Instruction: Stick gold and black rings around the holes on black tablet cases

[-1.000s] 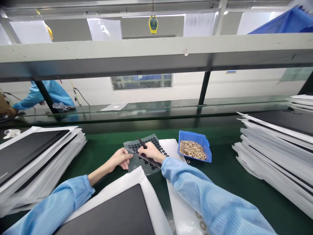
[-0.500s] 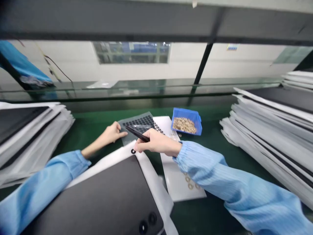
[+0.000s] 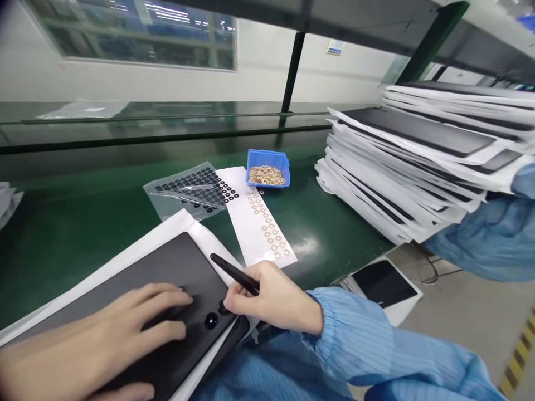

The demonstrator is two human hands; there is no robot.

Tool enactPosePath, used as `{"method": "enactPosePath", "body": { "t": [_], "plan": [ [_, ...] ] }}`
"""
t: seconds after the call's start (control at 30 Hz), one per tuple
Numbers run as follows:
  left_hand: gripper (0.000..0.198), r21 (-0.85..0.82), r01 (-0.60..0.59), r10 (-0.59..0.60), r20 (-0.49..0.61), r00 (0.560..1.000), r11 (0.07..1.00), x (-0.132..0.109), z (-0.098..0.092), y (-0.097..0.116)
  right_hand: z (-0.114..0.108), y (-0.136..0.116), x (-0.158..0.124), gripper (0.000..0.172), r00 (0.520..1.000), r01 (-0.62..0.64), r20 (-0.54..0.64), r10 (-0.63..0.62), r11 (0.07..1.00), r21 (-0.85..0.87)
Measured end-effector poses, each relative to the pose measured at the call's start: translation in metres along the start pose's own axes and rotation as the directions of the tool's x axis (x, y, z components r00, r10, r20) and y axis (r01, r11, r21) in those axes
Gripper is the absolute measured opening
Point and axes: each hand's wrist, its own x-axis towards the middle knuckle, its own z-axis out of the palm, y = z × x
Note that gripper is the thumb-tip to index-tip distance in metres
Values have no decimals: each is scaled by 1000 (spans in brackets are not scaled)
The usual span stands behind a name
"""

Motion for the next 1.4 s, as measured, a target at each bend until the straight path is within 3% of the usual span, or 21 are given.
{"method": "enactPosePath", "body": {
  "t": [0.07,0.17,0.5,0.7,0.87,0.93,1.03,1.1,1.17,1.27,1.4],
  "plan": [
    [43,-12,-65,65,47,997,998,2,8,5,2,2,0,13,1000,-7,-20,8,999,32],
    [52,22,-70,68,61,996,997,7,8,4,6,2,-1,13,999,-27,-36,28,999,32],
    [49,-6,-48,48,116,992,999,13,11,9,9,1,-2,9,995,-71,-73,67,996,-51],
    [44,-37,-43,47,112,993,998,17,12,9,10,0,-2,11,995,-22,-99,3,981,-191],
    [54,-24,-36,38,101,994,999,19,13,10,7,7,-2,15,994,25,-107,-36,994,-103],
    [54,-23,-50,53,124,991,998,22,13,10,7,10,-3,21,964,107,-242,-111,994,-32],
    [47,-54,-62,71,186,980,997,28,14,9,13,14,-9,40,803,325,-536,-259,945,30],
    [43,-88,-47,63,192,979,995,31,15,8,21,16,-14,49,733,420,-614,-293,905,69],
    [43,-112,-31,51,183,982,993,32,17,8,30,16,-18,43,733,433,-602,-317,900,53],
    [42,-134,-23,46,171,984,991,33,21,7,40,17,-22,21,754,383,-561,-341,923,-46],
    [42,-156,-26,48,138,989,987,32,26,7,48,16,-21,11,769,312,-588,-251,950,3]
  ]
}}
